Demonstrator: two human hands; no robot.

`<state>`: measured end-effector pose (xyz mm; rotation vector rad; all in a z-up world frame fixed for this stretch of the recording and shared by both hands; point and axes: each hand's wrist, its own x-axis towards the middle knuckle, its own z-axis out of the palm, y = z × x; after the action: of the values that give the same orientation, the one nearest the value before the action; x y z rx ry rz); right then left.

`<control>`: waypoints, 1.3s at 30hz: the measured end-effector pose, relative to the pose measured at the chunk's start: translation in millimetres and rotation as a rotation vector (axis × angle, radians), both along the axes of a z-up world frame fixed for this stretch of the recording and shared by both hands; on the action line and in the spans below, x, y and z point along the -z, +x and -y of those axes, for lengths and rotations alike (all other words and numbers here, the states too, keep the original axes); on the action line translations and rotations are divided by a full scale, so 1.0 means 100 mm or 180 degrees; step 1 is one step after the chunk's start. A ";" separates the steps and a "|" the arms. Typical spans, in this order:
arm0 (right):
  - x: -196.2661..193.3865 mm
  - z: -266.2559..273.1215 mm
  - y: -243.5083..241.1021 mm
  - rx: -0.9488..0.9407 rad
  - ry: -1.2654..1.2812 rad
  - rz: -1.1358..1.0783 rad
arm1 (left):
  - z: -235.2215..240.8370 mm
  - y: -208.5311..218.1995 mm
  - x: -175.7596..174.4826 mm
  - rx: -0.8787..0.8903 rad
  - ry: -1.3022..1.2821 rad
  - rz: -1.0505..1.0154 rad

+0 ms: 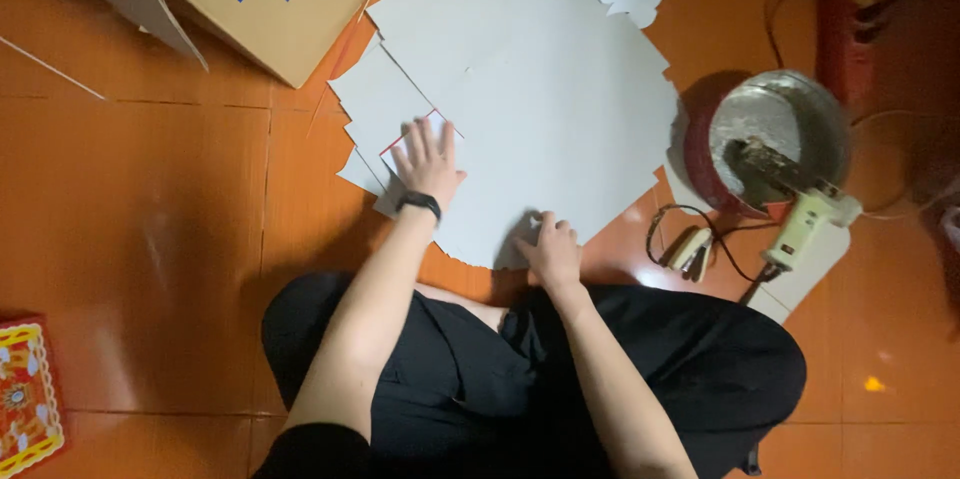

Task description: The person assembles small decorative boxes from flat printed cardboard sheets on the floor. They fold the panels along pre-cut lines, use a stapler to secure the corners, and then set the finished boxes aside. The process is repeated for multiple boxes.

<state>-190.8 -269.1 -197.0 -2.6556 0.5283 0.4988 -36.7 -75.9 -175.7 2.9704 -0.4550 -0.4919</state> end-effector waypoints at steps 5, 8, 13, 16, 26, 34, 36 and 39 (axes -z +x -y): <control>0.37 0.16 0.22 0.0648 0.1286 -0.0555 | 0.37 -0.75 -0.31 0.0274 -0.0098 -0.1381; -0.39 0.07 0.30 0.1421 0.2858 -0.0595 | 0.39 -1.06 -0.55 0.0614 -0.0308 -0.1655; -1.25 0.09 0.33 0.1741 0.4432 -0.0792 | 0.46 -0.86 0.39 -0.0063 -0.1207 -0.0992; 0.19 0.25 0.29 -0.0041 0.2694 0.0744 | -0.03 -0.67 -0.33 -0.1521 -0.2450 -0.1298; -0.02 -0.73 0.09 -0.2601 -0.0596 0.1751 | -0.04 -0.39 -0.05 -0.0937 -0.0542 0.0251; -0.52 -0.14 0.65 -0.1456 0.1399 0.0391 | 0.08 -0.33 1.03 0.0309 -0.0533 0.0077; -0.26 0.69 0.68 -0.1346 0.0530 0.0312 | 0.31 -0.46 0.23 0.0711 -0.0458 0.0412; 0.12 1.56 0.51 -0.0437 -0.0350 0.0053 | 0.54 -0.72 -0.06 0.0957 -0.0443 0.0854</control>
<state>-140.0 -425.4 -209.5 -2.8124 0.3802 0.4999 -108.8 -129.8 -169.7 2.8521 -0.9288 -0.0748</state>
